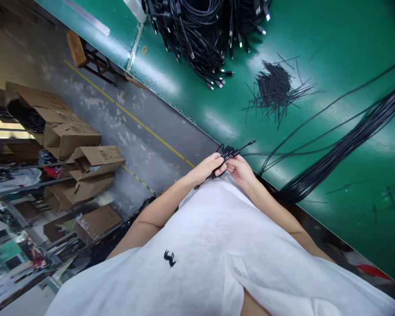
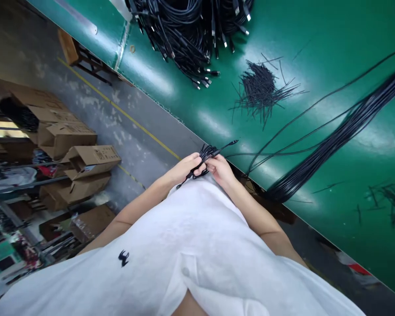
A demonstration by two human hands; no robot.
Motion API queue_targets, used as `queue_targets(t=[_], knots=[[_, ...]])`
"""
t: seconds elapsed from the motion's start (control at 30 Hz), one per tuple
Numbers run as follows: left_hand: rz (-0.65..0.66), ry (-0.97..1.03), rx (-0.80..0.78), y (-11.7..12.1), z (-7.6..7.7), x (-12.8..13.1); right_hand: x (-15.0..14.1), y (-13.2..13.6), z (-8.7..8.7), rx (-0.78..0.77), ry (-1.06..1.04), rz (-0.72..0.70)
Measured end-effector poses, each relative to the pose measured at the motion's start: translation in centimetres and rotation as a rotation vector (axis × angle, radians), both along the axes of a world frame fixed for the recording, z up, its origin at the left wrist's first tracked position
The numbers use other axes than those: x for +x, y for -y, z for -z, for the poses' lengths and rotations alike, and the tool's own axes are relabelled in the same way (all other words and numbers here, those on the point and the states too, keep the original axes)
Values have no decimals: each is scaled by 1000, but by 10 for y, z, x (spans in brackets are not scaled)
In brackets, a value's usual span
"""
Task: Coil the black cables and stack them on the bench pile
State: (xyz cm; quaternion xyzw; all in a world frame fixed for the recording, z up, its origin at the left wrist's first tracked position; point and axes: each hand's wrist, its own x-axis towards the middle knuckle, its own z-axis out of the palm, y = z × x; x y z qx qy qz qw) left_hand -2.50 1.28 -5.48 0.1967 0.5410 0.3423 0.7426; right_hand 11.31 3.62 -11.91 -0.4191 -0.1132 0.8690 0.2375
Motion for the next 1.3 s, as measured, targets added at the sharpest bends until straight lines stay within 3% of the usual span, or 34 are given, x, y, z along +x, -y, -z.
queue_targets(t=[0.13,0.2,0.27,0.4,0.5,0.57,0.67,0.77,0.93,1.03,1.2,1.3], knots=[[-119,-56,24,15,8,-9,-7,-8,-4,119,52,-33],[-145,-80,76,21,12,-16,-9,-1,-6,279,128,-111],[-120,-143,121,26,12,-23,-11,7,-7,559,282,-201],[4,-399,195,32,7,-35,-10,11,-15,1349,672,-419],[27,-444,242,36,4,-42,-10,0,-27,1830,647,-622],[31,-348,213,37,5,-45,-12,-9,-39,2017,572,-744],[17,-117,141,38,8,-46,-18,-18,-56,2143,536,-924],[-13,31,112,37,8,-47,-22,-20,-67,2164,478,-1044],[-18,119,68,33,7,-51,-25,-19,-70,2074,466,-967],[-20,143,36,30,10,-50,-28,-21,-70,2162,528,-963],[-126,180,28,24,5,-43,-36,-31,-87,2551,687,-1279],[-211,205,42,14,1,-42,-43,-43,-102,2497,846,-1419]])
